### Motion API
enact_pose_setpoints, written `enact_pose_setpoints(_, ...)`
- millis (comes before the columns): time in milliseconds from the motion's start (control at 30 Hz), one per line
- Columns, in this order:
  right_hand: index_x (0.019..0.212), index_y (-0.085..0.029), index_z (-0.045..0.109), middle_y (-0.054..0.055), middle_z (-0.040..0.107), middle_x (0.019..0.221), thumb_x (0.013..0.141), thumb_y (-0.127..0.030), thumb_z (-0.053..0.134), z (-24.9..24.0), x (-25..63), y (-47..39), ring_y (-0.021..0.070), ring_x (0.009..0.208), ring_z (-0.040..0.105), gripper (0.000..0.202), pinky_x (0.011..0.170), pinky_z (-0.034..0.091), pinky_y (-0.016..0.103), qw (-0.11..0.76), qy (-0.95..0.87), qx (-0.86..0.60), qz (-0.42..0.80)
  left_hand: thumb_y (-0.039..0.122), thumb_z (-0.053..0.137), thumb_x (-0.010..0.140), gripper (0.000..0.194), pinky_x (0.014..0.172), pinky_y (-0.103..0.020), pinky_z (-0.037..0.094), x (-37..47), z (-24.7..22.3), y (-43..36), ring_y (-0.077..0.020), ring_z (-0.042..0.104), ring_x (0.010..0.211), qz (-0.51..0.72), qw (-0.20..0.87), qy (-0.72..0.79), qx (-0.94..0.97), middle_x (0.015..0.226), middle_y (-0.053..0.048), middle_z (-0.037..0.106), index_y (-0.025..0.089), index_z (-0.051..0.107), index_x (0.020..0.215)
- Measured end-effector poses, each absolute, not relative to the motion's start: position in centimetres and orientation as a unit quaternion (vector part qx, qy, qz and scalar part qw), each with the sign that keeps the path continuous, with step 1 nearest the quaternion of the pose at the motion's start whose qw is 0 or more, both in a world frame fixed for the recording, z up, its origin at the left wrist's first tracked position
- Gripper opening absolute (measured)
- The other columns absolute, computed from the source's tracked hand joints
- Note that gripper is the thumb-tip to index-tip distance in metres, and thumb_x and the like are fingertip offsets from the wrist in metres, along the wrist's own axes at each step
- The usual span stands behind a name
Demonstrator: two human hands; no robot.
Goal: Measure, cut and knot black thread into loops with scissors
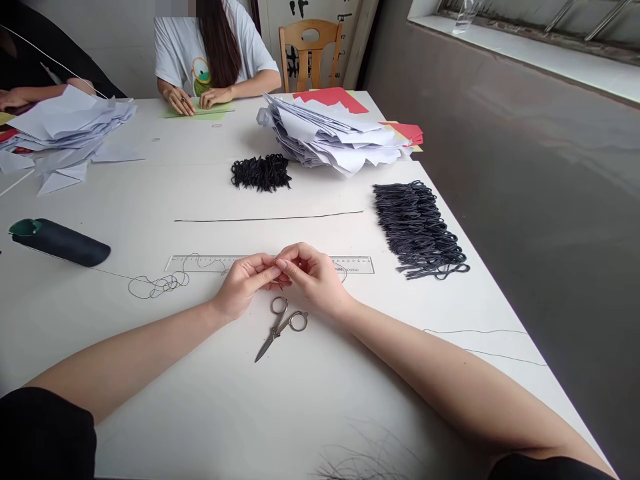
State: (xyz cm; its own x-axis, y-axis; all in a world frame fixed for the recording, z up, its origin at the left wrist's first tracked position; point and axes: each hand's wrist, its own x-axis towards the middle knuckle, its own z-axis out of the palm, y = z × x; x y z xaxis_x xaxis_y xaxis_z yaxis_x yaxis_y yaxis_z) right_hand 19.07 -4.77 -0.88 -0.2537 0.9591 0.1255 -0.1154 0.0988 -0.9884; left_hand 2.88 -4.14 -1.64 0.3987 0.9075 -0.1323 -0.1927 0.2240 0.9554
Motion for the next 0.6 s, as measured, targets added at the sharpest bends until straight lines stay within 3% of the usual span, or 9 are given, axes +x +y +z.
enact_pose_setpoints(200,0.077,-0.019,0.049,-0.005,0.055,0.067,0.080,-0.042,0.070,1.3,20.2,-4.0,0.0042,0.045,0.040,0.031,0.041,0.030,0.019,0.524,-0.420,-0.367,0.645,0.037,0.080,0.070,0.026,0.071,-0.028,0.053,2.7,-0.4,-3.9,-0.0123,0.064,0.066,0.364,0.729,0.360,0.454,0.067,-0.002,0.067,0.013,0.071,0.077)
enact_pose_setpoints(300,0.075,-0.019,0.049,-0.007,0.045,0.060,0.076,-0.033,0.075,3.3,21.7,-3.1,0.0042,0.046,0.043,0.030,0.041,0.034,0.017,0.576,-0.375,-0.383,0.617,0.034,0.083,0.065,0.025,0.071,-0.030,0.054,2.4,0.5,-3.7,-0.0126,0.063,0.062,0.332,0.735,0.372,0.459,0.065,-0.003,0.068,0.013,0.074,0.074)
enact_pose_setpoints(433,0.070,-0.020,0.047,-0.008,0.041,0.060,0.082,-0.024,0.069,6.1,23.6,-2.4,0.0050,0.053,0.047,0.025,0.067,0.055,0.025,0.645,-0.380,-0.404,0.527,0.034,0.083,0.065,0.022,0.075,-0.032,0.055,1.7,1.6,-3.4,-0.0159,0.066,0.069,0.293,0.726,0.388,0.487,0.064,-0.005,0.069,0.014,0.076,0.072)
enact_pose_setpoints(600,0.066,-0.021,0.050,-0.007,0.042,0.060,0.083,-0.017,0.067,8.3,25.7,-2.2,0.0059,0.054,0.044,0.024,0.091,0.054,0.042,0.718,-0.385,-0.386,0.434,0.035,0.081,0.068,0.021,0.076,-0.030,0.054,0.9,2.9,-3.1,-0.0165,0.067,0.073,0.229,0.717,0.388,0.531,0.066,-0.005,0.070,0.017,0.078,0.077)
